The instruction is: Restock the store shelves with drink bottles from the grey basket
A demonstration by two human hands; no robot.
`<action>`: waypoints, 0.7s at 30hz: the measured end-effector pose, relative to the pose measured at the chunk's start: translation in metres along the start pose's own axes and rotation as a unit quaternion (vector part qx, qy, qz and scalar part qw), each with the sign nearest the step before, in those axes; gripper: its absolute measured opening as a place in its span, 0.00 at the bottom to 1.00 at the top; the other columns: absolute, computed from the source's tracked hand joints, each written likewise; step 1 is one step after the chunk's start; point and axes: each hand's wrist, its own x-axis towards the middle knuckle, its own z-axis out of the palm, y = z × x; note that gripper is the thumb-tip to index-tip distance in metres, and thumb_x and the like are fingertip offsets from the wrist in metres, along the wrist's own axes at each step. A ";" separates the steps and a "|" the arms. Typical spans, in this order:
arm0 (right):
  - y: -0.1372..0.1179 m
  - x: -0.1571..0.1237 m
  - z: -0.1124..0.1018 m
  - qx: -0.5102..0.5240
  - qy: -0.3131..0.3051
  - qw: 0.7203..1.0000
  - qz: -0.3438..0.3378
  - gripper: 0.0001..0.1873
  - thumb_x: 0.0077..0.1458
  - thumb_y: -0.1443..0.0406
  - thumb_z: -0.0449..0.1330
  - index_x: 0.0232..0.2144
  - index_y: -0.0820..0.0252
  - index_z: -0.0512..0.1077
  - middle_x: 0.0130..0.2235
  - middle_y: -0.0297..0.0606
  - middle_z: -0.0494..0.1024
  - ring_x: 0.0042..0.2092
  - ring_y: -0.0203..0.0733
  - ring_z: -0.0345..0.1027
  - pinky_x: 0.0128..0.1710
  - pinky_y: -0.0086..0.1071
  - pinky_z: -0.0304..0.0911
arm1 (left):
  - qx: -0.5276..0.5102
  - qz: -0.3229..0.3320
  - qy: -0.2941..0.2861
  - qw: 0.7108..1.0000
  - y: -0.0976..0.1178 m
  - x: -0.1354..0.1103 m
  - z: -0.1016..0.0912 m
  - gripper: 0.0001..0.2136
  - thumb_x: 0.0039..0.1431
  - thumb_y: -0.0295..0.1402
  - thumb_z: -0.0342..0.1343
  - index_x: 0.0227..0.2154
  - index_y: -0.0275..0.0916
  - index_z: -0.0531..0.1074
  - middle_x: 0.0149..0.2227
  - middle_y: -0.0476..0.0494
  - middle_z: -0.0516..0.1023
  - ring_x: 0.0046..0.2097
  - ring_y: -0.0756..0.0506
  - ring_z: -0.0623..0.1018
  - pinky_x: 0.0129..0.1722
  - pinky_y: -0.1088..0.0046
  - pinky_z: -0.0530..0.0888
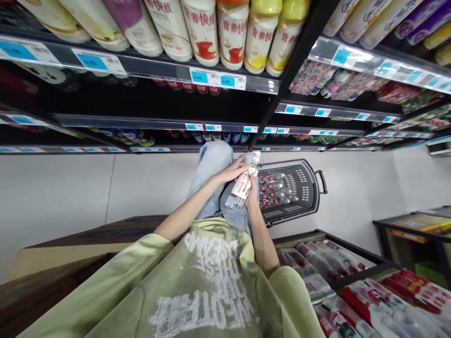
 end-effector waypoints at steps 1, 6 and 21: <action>-0.001 0.002 0.000 0.033 0.024 0.999 -0.009 0.28 0.60 0.38 0.60 0.42 0.54 0.77 0.36 0.40 0.85 0.43 0.52 0.84 0.49 0.48 0.83 | 0.009 0.004 0.000 1.000 -0.003 0.001 0.000 0.46 0.69 0.56 0.61 0.81 0.41 0.49 0.54 0.36 0.84 0.43 0.37 0.85 0.42 0.60 0.82; -0.005 0.006 -0.001 0.145 0.142 0.976 -0.073 0.26 0.61 0.43 0.61 0.49 0.54 0.75 0.45 0.38 0.85 0.50 0.47 0.83 0.55 0.43 0.80 | 0.076 0.059 -0.073 0.993 -0.007 0.000 -0.004 0.46 0.57 0.51 0.71 0.75 0.41 0.64 0.61 0.34 0.83 0.61 0.34 0.83 0.61 0.59 0.79; -0.004 0.006 -0.023 0.067 0.256 0.937 -0.229 0.20 0.54 0.53 0.72 0.44 0.54 0.73 0.38 0.27 0.82 0.39 0.38 0.79 0.44 0.30 0.76 | 0.376 0.169 -0.071 0.908 -0.012 -0.029 0.022 0.43 0.51 0.31 0.70 0.72 0.36 0.66 0.71 0.32 0.75 0.70 0.29 0.76 0.73 0.54 0.71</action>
